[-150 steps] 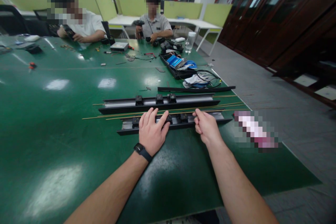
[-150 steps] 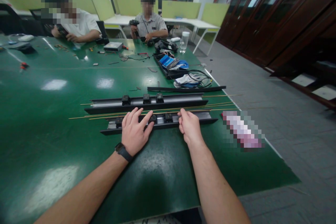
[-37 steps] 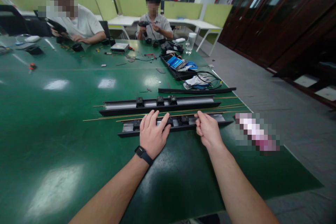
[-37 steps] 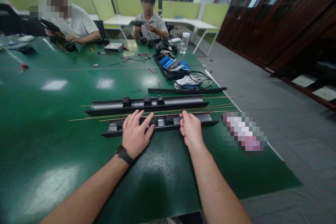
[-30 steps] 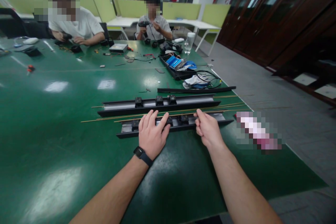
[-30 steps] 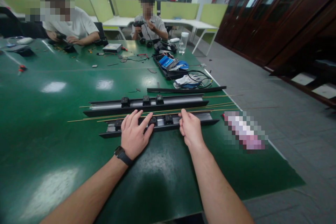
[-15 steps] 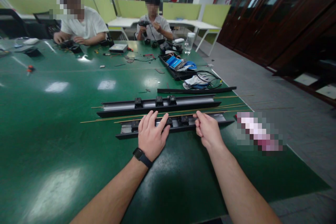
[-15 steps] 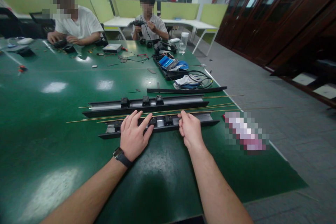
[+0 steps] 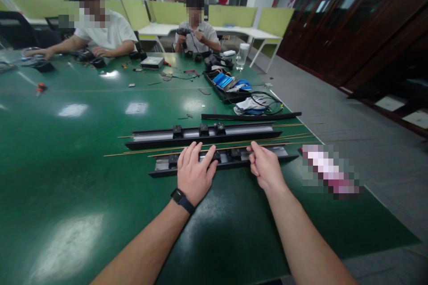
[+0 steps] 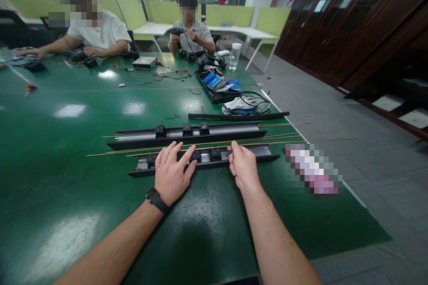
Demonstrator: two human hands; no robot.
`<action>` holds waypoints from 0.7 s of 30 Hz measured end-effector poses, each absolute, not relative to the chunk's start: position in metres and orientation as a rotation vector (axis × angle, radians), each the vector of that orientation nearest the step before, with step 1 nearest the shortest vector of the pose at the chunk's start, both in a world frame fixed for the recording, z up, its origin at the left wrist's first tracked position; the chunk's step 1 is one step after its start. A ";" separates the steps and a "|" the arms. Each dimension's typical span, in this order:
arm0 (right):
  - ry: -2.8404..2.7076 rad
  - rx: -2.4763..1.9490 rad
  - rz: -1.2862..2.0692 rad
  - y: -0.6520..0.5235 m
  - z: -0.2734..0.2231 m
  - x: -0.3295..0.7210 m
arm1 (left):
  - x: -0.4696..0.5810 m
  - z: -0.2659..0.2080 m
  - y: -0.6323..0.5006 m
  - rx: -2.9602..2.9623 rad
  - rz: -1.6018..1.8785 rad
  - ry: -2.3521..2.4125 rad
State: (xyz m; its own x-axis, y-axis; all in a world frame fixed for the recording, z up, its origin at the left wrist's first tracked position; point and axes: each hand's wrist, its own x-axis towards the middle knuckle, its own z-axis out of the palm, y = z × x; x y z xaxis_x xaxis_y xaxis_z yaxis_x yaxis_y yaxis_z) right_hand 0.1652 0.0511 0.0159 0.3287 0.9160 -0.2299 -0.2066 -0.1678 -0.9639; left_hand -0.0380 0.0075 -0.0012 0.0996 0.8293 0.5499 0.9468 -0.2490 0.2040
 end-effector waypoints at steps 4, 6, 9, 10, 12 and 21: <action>-0.745 -1.373 1.152 0.051 0.016 0.166 | -0.039 0.000 0.007 -2.174 -0.844 -1.778; -0.744 -1.363 1.141 0.051 0.015 0.166 | -0.039 0.000 0.007 -2.174 -0.839 -1.780; -0.722 -1.349 1.138 0.051 0.015 0.166 | -0.039 -0.001 0.007 -2.172 -0.842 -1.785; -0.717 -1.347 1.140 0.051 0.015 0.166 | -0.039 -0.001 0.007 -2.172 -0.845 -1.785; -0.706 -1.339 1.137 0.051 0.015 0.166 | -0.038 -0.001 0.007 -2.171 -0.853 -1.780; -0.686 -1.339 1.135 0.052 0.014 0.167 | -0.038 -0.001 0.007 -2.169 -0.856 -1.780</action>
State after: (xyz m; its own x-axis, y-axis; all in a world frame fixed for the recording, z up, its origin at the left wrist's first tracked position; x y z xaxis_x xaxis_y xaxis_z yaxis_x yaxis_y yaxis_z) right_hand 0.1665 0.0516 0.0143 0.3516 0.9115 -0.2135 -0.2342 -0.1352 -0.9627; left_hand -0.0381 0.0073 -0.0006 0.1031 0.8271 0.5525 0.9479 -0.2501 0.1976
